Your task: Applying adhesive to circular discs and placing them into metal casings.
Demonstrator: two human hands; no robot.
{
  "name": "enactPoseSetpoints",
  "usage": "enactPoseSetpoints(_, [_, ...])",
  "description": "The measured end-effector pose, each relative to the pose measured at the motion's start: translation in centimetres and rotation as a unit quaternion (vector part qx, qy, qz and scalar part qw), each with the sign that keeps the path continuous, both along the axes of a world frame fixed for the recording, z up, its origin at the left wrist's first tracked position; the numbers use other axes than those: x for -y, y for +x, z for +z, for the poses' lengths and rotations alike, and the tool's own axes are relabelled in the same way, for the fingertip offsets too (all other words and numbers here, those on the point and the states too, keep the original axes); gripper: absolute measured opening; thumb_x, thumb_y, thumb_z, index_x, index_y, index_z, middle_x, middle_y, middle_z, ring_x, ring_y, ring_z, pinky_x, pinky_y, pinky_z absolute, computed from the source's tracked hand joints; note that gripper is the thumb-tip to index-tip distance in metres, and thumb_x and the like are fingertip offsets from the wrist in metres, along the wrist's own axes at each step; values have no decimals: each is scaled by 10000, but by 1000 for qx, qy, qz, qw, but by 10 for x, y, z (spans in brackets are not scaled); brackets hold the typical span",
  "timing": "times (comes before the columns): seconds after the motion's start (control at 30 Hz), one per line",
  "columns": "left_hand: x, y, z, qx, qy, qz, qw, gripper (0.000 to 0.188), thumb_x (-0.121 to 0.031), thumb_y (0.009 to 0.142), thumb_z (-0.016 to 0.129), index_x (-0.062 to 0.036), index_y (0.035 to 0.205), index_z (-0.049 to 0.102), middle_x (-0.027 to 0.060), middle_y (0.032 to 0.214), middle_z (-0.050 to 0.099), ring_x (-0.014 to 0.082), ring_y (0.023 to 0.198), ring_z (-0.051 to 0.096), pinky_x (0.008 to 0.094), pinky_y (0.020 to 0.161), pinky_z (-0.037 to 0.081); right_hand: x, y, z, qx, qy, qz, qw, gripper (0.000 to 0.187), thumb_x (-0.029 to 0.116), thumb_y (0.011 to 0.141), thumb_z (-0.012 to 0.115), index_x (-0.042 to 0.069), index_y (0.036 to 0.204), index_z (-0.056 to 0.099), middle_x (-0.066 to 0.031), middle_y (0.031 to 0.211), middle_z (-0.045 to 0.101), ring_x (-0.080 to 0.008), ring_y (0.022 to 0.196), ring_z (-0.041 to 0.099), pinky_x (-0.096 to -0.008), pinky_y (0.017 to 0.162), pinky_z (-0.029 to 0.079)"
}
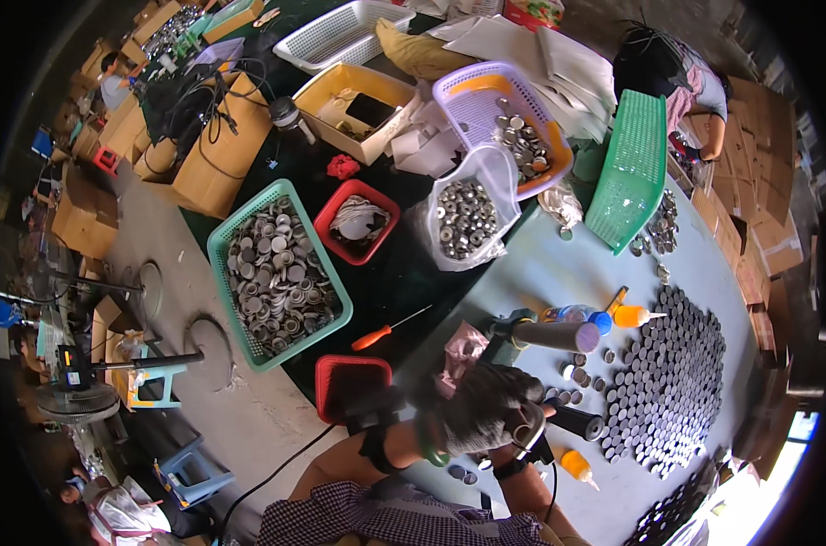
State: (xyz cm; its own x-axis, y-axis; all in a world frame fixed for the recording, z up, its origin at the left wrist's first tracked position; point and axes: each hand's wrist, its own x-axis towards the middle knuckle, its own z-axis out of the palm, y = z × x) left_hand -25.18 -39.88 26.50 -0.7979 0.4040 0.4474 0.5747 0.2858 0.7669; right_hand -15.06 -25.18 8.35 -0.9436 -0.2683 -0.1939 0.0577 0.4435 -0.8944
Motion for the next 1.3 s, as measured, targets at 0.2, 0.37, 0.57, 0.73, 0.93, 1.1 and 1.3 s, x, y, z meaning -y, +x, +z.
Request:
enactPoseSetpoints(0.2, [19, -9, 7, -15, 49, 5, 999, 252, -98, 653, 763, -123, 593, 520, 6, 722, 561, 198, 693, 575, 368, 631, 462, 21, -9, -1, -17, 52, 12, 998, 288, 224, 850, 587, 71, 1091, 548, -72, 961, 590, -197, 907, 566, -349, 783, 469])
enactPoseSetpoints(0.37, [38, -23, -3, 70, -6, 13, 997, 220, -118, 699, 753, -116, 645, 540, -3, 741, 564, 203, 656, 569, 380, 552, 452, 46, -29, -16, -39, 64, 18, 997, 314, 253, 846, 578, 70, 1100, 550, -89, 952, 604, -226, 901, 581, -369, 778, 472])
enactPoseSetpoints(0.57, [57, -40, -3, 14, 42, -21, 999, 169, -142, 769, 679, -55, 726, 541, 58, 695, 573, 228, 583, 571, 367, 539, 460, 60, -39, -21, -42, 57, 52, 996, 347, 288, 842, 567, 69, 1112, 554, -110, 941, 621, -260, 894, 599, -394, 772, 475])
enactPoseSetpoints(0.73, [62, -36, 10, -4, -36, -14, 999, 367, -348, 693, 758, -37, 762, 575, 104, 923, 574, 291, 908, 574, 395, 769, 475, 21, -43, 14, -8, 171, 153, 973, 376, 317, 839, 558, 68, 1121, 556, -127, 932, 635, -288, 888, 614, -415, 767, 478])
enactPoseSetpoints(0.93, [75, 65, -4, 130, 222, 279, 925, 735, -422, 777, 702, 19, 1272, 385, 165, 1212, 475, 239, 1123, 468, 377, 936, 412, -69, -91, 139, -129, 366, -29, 921, 558, 357, 786, 618, 40, 1222, 472, -189, 1190, 500, -361, 1106, 454, -445, 911, 403])
enactPoseSetpoints(1.1, [56, 128, -59, 209, 93, 322, 919, 440, -272, 820, 600, -2, 1152, 499, 121, 1026, 569, 223, 940, 568, 338, 829, 463, -138, -161, 124, -223, 317, -94, 917, 760, 264, 636, 750, 54, 1283, 410, -196, 1216, 485, -381, 1122, 462, -445, 951, 400])
enactPoseSetpoints(1.3, [10, 175, -30, 407, -4, 116, 906, 214, -60, 795, 636, -32, 998, 575, 112, 998, 615, 236, 991, 589, 347, 850, 469, -136, -176, 77, -138, 247, -60, 957, 719, 263, 629, 757, 67, 1237, 426, -213, 1117, 556, -385, 1002, 559, -443, 872, 463])
